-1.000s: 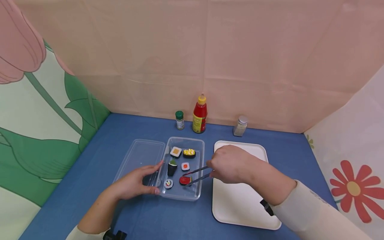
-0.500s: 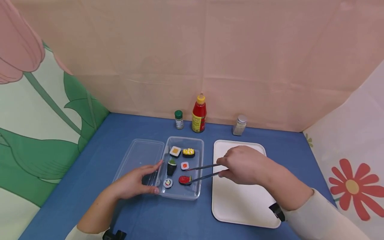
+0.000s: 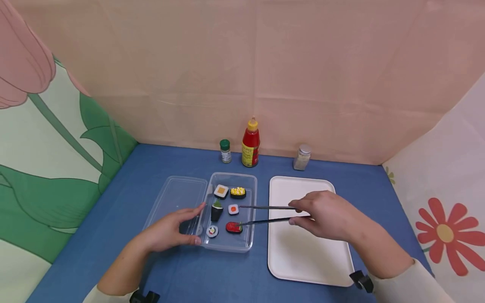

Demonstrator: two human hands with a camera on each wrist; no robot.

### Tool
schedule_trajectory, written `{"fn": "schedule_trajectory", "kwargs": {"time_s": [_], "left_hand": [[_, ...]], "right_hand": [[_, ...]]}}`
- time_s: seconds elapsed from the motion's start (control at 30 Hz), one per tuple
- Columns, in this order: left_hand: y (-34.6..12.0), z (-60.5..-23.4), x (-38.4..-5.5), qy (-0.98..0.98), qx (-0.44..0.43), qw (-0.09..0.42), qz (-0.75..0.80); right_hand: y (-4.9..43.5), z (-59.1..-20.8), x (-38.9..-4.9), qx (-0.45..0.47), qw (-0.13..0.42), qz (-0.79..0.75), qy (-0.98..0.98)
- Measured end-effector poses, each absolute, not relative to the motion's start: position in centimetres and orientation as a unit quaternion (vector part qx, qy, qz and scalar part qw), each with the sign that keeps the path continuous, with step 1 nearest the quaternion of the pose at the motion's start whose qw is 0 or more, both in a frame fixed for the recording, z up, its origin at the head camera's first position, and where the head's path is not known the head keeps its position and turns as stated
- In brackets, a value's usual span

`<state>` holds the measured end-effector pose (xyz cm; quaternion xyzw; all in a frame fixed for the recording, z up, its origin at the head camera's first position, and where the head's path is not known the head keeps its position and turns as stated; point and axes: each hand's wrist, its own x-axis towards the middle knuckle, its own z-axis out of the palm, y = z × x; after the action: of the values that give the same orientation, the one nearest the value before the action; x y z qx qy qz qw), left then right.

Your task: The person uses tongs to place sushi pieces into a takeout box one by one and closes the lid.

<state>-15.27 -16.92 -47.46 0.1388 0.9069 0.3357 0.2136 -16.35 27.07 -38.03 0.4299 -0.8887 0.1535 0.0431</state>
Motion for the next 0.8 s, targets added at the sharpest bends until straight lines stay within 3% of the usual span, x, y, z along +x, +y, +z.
{"fn": "schedule_trajectory", "kwargs": {"time_s": [0.3, 0.8], "left_hand": [[-16.9, -47.6, -15.3, 0.907, 0.129, 0.219, 0.337], [-16.9, -47.6, -15.5, 0.905, 0.133, 0.223, 0.337]], "right_hand": [[29.1, -40.7, -15.1, 0.424, 0.143, 0.197, -0.872], [32.2, -44.1, -12.6, 0.373, 0.183, 0.236, -0.878]]}}
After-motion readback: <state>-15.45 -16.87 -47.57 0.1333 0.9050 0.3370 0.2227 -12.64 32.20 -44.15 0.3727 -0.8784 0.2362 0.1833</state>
